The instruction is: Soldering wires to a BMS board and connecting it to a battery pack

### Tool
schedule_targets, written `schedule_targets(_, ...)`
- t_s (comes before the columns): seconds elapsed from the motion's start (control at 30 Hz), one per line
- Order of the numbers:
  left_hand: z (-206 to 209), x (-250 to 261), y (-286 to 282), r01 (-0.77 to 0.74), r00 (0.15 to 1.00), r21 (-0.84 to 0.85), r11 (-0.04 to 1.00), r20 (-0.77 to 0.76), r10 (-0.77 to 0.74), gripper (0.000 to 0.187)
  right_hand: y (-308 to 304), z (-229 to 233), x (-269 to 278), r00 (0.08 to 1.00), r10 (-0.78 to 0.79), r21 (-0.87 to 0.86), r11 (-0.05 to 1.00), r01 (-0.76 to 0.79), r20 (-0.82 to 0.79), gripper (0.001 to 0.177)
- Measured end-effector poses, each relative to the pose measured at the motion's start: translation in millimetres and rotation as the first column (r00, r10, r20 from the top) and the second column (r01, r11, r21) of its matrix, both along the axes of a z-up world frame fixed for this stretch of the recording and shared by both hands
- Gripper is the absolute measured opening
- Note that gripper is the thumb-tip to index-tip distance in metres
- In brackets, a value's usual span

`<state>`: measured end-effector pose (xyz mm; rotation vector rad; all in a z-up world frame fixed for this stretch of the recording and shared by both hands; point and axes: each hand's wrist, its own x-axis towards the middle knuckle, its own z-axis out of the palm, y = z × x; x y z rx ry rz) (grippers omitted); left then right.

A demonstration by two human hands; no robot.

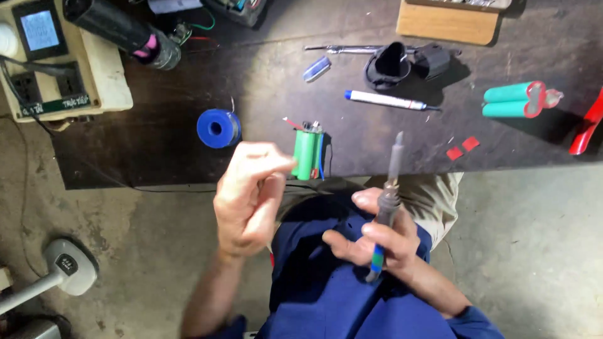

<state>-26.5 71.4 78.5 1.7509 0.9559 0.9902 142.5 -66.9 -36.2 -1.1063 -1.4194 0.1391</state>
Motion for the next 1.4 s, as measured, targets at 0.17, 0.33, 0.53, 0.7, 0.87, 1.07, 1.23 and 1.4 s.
schedule_targets(0.17,20.3,-3.1,62.5,0.709,0.578,0.232,0.666,-0.732,-0.36,0.065,-0.5,-19.3,1.6,0.989,-0.137,-0.03,0.99,0.139,0.046,0.063)
schedule_targets(0.33,3.6,21.6,77.1,0.881,0.331,0.23,0.414,-0.924,-0.19,0.052,11.4,-3.7,-6.8,0.977,-0.185,0.008,0.983,0.185,0.109,0.062)
schedule_targets(0.53,-13.1,27.6,71.2,0.828,0.436,0.318,0.462,-0.883,-0.174,0.038,10.6,-2.2,3.3,0.975,-0.188,0.011,0.982,0.188,0.117,0.059)
schedule_targets(0.7,7.0,14.0,48.5,0.676,0.473,0.214,0.705,-0.86,-0.192,0.062,8.0,-2.0,14.2,0.976,-0.192,-0.025,0.98,0.196,0.103,0.06)
schedule_targets(0.87,13.0,-20.9,-3.2,0.224,0.928,-0.42,0.879,0.367,-0.061,0.038,-10.4,10.1,9.5,0.979,-0.157,-0.125,0.982,0.141,-0.131,0.051)
schedule_targets(1.07,-51.7,19.5,-88.2,0.419,0.343,-0.744,0.521,0.661,0.668,0.04,3.0,34.3,22.3,0.968,0.237,0.07,0.97,-0.232,-0.08,0.049)
schedule_targets(1.23,-65.2,21.1,-100.1,0.508,0.316,-0.704,0.496,0.689,0.653,0.031,-1.9,29.2,6.6,0.831,0.201,-0.033,0.966,-0.255,-0.519,0.02)
schedule_targets(1.4,-69.5,23.9,-101.0,0.426,0.508,-0.716,0.553,0.695,0.508,0.027,-2.4,34.2,42.5,-0.234,0.42,0.443,0.52,-0.73,-0.877,0.043)
